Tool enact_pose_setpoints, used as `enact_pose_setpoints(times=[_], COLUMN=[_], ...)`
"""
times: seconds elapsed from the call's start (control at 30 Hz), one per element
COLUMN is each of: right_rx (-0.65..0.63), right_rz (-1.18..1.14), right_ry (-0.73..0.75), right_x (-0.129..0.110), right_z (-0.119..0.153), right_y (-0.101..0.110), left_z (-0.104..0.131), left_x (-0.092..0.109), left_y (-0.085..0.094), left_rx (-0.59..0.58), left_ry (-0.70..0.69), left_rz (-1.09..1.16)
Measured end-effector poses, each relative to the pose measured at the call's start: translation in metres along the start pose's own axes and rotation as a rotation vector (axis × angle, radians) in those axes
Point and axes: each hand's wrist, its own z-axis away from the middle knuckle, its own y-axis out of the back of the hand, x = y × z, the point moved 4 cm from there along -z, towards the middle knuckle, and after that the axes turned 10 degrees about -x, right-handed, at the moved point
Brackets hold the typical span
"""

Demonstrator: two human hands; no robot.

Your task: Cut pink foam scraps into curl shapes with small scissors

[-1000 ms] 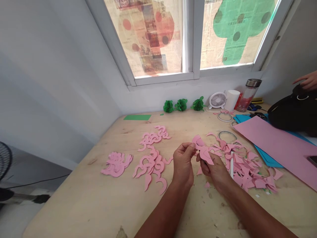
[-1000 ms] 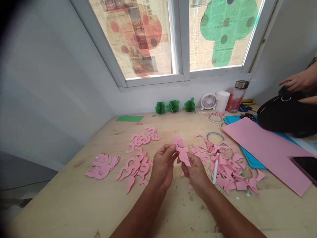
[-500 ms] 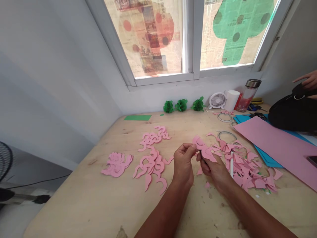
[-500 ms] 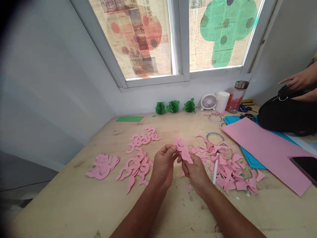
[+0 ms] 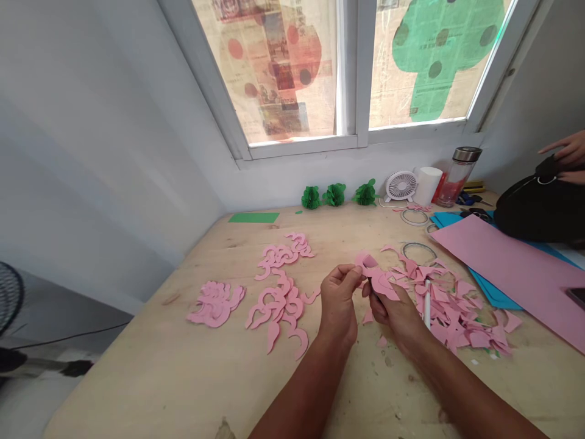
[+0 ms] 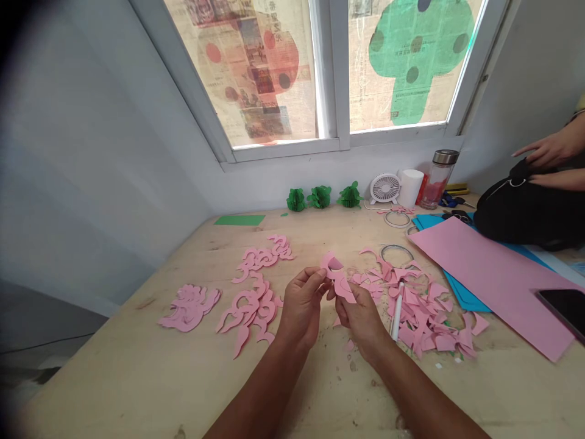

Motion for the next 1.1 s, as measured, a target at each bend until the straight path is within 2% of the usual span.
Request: enact_pose_setpoints(times=[0.47,0.67,0.83,1.1], right_rx=[0.023,0.028,0.121,0.082], right_rz=[0.014,-0.010,-0.106,-0.107], right_ry=[0.031,0.006,0.002,0.072], right_x=[0.004,0.005,-0.001,-0.005], right_z=[-0.001,0.000,0.000,-0.002], right_y=[0.003,0.007,0.013,0.012], left_z=[0.001,-0.003,-0.007,-0.014], left_x=[-0.001,-0.002,-0.003,-0.003], left_y=[-0.001,0.007,0.011,0.021], left_rx=[-0.004,0.070,0.070,0.137], left_ry=[-0.010,-0.034,-0.018,-0.059], left_rz=[0.009,0.015,0.024,-0.004])
